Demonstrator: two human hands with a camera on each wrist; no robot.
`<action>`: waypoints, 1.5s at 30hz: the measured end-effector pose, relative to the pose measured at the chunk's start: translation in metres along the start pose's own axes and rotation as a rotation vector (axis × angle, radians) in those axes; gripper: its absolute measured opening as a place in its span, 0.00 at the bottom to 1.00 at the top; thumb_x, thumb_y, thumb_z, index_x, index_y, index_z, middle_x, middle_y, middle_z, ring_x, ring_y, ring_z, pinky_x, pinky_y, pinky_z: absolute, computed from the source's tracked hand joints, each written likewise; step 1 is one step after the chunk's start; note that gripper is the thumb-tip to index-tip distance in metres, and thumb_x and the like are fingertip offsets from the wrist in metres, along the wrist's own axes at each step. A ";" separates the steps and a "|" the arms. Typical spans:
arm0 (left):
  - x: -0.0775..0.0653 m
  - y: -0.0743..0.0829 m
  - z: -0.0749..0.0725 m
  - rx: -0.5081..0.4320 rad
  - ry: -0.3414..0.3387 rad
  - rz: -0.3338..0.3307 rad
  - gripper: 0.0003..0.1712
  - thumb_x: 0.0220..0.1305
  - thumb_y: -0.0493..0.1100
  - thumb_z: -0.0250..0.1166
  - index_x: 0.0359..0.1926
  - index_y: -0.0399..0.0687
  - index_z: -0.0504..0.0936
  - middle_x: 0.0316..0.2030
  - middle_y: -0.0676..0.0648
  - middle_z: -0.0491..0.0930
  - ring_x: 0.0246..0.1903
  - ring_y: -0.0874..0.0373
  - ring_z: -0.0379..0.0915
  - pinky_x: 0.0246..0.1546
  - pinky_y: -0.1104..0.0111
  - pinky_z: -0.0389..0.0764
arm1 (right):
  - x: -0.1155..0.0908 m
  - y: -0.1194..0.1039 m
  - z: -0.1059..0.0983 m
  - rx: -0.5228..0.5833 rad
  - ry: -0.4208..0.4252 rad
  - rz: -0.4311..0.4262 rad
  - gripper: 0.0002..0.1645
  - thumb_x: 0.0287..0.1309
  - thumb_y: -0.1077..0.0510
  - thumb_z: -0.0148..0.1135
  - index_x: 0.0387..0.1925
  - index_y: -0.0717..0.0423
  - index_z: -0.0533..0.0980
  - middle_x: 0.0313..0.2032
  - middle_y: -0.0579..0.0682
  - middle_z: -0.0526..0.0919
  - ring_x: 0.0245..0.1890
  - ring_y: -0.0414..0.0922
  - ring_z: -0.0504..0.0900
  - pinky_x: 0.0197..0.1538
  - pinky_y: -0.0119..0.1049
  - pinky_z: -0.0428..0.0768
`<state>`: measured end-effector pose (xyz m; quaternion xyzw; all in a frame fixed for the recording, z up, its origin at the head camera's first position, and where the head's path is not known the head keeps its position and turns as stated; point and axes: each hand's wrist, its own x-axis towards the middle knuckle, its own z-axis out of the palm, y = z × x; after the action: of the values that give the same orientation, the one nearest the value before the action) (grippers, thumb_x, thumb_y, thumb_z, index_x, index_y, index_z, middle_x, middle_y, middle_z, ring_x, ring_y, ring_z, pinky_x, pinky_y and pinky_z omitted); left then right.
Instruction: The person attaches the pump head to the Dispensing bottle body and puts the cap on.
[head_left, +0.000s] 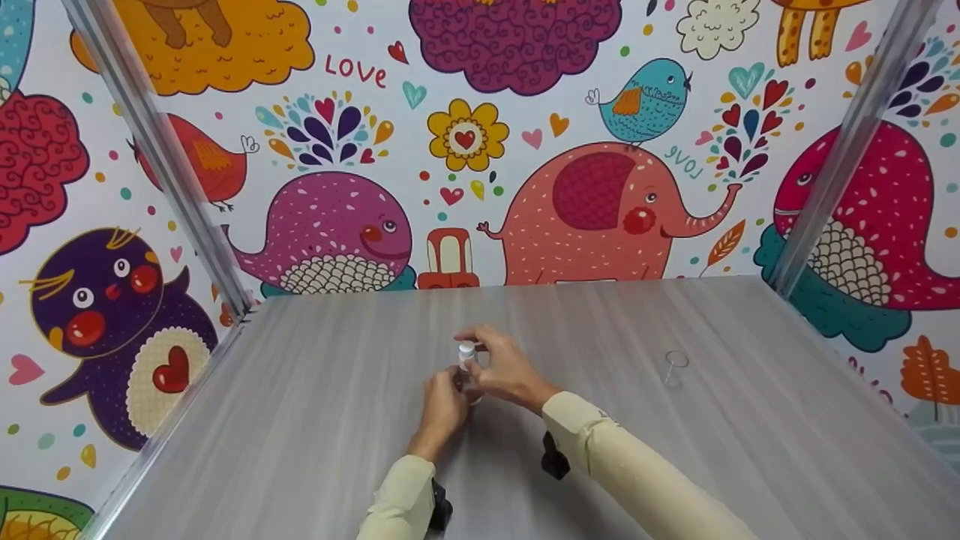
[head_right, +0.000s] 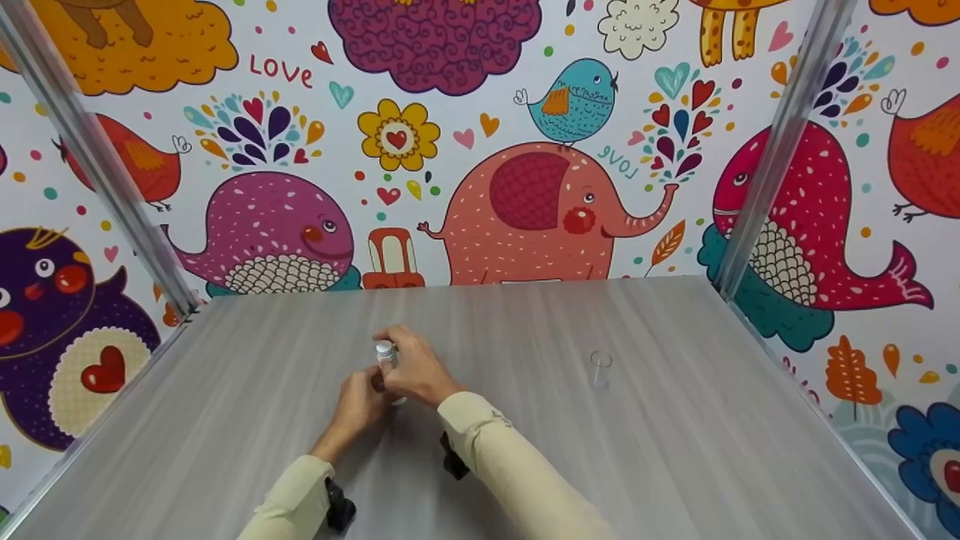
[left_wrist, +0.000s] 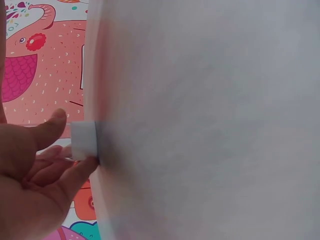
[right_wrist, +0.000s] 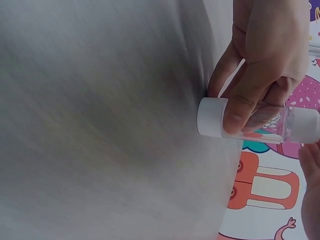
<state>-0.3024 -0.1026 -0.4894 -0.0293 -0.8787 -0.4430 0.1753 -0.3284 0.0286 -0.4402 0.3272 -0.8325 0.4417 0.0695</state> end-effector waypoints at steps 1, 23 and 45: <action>0.000 0.000 0.000 0.000 0.003 0.002 0.04 0.54 0.29 0.69 0.33 0.34 0.84 0.27 0.42 0.86 0.27 0.57 0.77 0.31 0.64 0.80 | 0.000 0.001 0.000 0.009 0.000 -0.005 0.21 0.59 0.69 0.59 0.55 0.58 0.76 0.55 0.58 0.80 0.57 0.53 0.80 0.62 0.50 0.78; -0.001 -0.002 0.000 -0.087 -0.020 0.002 0.06 0.53 0.28 0.71 0.32 0.31 0.82 0.24 0.42 0.79 0.24 0.61 0.67 0.25 0.72 0.73 | 0.005 0.005 -0.002 -0.033 -0.011 0.051 0.18 0.62 0.62 0.67 0.53 0.59 0.77 0.47 0.54 0.84 0.45 0.47 0.83 0.54 0.42 0.83; -0.001 -0.003 0.002 -0.042 0.028 0.017 0.06 0.49 0.28 0.71 0.31 0.35 0.83 0.22 0.47 0.79 0.23 0.59 0.64 0.25 0.69 0.68 | 0.002 -0.005 0.004 -0.049 -0.016 0.067 0.30 0.57 0.67 0.64 0.63 0.56 0.72 0.60 0.56 0.77 0.59 0.55 0.78 0.62 0.53 0.77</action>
<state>-0.3028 -0.1027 -0.4928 -0.0344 -0.8664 -0.4604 0.1904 -0.3263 0.0224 -0.4380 0.3007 -0.8541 0.4206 0.0558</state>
